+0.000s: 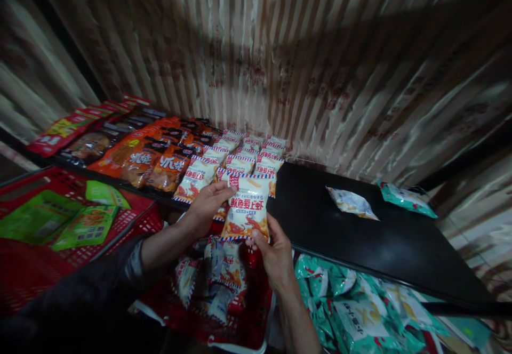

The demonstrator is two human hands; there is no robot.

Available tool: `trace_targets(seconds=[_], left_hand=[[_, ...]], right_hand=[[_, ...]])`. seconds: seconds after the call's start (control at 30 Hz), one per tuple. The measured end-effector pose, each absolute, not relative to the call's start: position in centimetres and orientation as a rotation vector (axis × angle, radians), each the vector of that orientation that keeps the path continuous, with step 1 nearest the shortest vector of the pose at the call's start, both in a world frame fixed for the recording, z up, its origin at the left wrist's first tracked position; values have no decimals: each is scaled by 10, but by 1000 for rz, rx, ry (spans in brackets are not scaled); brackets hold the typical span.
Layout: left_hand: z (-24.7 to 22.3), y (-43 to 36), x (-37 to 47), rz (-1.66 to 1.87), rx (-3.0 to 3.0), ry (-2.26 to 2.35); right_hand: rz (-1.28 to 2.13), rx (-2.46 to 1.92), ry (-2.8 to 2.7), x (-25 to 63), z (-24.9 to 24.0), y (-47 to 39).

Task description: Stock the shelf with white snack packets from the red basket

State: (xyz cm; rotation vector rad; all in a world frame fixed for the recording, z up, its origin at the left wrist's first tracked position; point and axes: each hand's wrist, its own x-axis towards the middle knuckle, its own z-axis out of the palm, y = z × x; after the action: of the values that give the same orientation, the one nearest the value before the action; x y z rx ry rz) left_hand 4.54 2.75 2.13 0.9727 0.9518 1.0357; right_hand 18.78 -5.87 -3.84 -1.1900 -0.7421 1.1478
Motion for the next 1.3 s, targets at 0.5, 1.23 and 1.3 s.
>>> trace_targets(seconds=[0.5, 1.23, 1.3], left_hand=[[49, 50, 66, 1091, 998, 989], [81, 83, 73, 788, 1543, 1056], [83, 82, 76, 810, 1544, 1067]], right_hand=[[1133, -1196, -745, 198, -43, -52], [1166, -1227, -916, 212, -29, -51], [1126, -1234, -901, 215, -30, -51]])
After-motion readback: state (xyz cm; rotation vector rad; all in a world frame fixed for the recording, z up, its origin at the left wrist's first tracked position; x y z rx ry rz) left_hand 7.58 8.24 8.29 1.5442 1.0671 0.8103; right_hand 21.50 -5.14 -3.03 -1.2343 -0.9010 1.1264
